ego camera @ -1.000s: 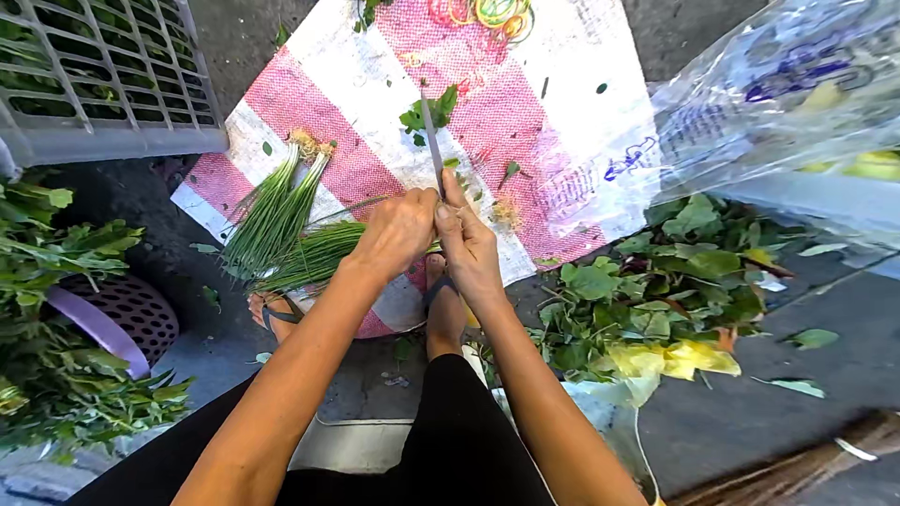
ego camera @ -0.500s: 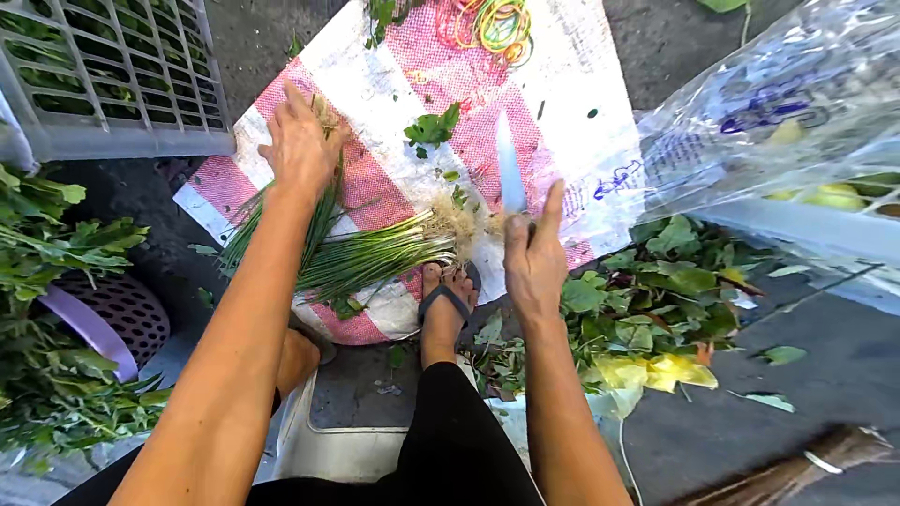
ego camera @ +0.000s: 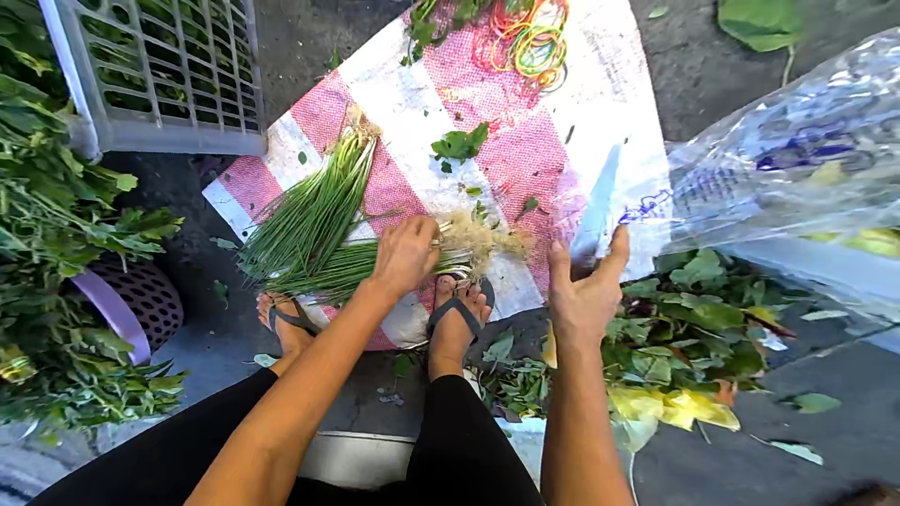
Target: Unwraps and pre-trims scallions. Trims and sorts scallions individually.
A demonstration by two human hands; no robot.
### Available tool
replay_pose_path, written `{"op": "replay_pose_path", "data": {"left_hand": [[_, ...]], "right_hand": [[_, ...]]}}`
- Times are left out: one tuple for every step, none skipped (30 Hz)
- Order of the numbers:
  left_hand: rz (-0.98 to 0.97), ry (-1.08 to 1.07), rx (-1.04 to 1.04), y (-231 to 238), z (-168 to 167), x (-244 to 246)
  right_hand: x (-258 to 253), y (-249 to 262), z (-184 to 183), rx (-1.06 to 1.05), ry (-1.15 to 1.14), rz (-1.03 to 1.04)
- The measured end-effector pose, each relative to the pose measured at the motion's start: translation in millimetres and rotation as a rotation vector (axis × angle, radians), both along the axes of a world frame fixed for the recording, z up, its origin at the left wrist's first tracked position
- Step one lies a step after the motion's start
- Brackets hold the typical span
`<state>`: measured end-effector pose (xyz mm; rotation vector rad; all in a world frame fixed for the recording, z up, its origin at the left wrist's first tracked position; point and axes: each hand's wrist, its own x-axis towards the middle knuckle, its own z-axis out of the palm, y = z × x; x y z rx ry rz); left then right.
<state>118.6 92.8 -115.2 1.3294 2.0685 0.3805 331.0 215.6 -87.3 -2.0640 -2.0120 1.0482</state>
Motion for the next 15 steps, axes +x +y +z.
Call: {"op": "replay_pose_path", "data": {"left_hand": [[0.077,-0.12,0.013,2,3,-7],[0.173,-0.249,-0.01,3,6,-15],[0.27,-0.37,-0.034,5,10,-23],[0.342,-0.463,-0.064,7,14,-30],[0.371,-0.508,-0.096,9,18,-38],[0.354,-0.508,-0.123,9,20,-44],[0.292,-0.472,-0.141,9,22,-49],[0.207,-0.418,-0.151,10,26,-53],[0.13,-0.365,-0.171,12,31,-54],[0.081,-0.319,-0.179,14,36,-53],[0.052,-0.277,-0.165,16,42,-51],[0.026,-0.233,-0.15,17,48,-48],[-0.004,-0.186,-0.143,17,56,-45],[-0.03,-0.145,-0.137,18,63,-42],[-0.048,-0.112,-0.119,18,69,-40]], "right_hand": [[1,-3,-2,-0.07,0.154,-0.04],[1,-6,-4,-0.151,0.299,-0.081],[-2,-7,-4,-0.231,0.4,-0.116],[-6,-9,-4,-0.298,0.465,-0.143],[-11,-10,-3,-0.357,0.506,-0.149],[-16,-13,-3,-0.401,0.537,-0.138],[-22,-17,-2,-0.438,0.557,-0.11],[-28,-21,-1,-0.462,0.566,-0.059],[-34,-25,0,-0.477,0.561,0.002],[-40,-29,0,-0.473,0.549,0.058],[-45,-32,-1,-0.459,0.532,0.112],[-50,-36,-2,-0.442,0.51,0.158],[-53,-38,-2,-0.429,0.498,0.182],[-56,-40,-2,-0.436,0.493,0.195],[-58,-42,-2,-0.449,0.503,0.194]]}}
